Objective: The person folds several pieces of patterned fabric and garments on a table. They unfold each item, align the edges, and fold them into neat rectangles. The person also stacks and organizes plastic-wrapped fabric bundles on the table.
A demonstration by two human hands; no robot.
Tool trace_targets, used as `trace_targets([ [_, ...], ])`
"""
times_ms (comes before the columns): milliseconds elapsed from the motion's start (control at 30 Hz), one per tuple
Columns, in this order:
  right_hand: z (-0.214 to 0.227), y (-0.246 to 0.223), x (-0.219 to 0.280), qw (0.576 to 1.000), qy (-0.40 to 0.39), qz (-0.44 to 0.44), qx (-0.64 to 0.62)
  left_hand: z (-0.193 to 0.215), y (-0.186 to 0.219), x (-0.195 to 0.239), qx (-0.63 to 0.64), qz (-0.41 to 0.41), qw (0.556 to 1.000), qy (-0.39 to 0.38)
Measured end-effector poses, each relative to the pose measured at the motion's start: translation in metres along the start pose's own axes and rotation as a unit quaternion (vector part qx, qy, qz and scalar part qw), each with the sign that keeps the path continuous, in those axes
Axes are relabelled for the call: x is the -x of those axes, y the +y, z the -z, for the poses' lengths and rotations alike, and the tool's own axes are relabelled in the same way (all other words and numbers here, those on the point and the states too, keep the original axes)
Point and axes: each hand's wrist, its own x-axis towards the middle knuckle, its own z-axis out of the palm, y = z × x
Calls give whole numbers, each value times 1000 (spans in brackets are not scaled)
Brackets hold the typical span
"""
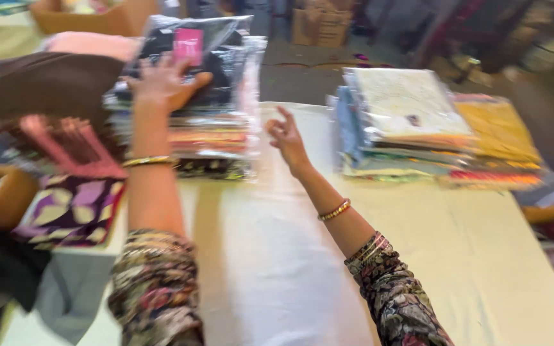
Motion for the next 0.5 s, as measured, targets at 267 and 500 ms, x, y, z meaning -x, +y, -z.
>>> trace_targets([
  [267,176,-104,142,925,35,219,308,-21,-26,-18,-18,-33,995,95],
  [500,498,-38,174,841,460,237,160,-100,-119,-83,91,-161,966,179],
])
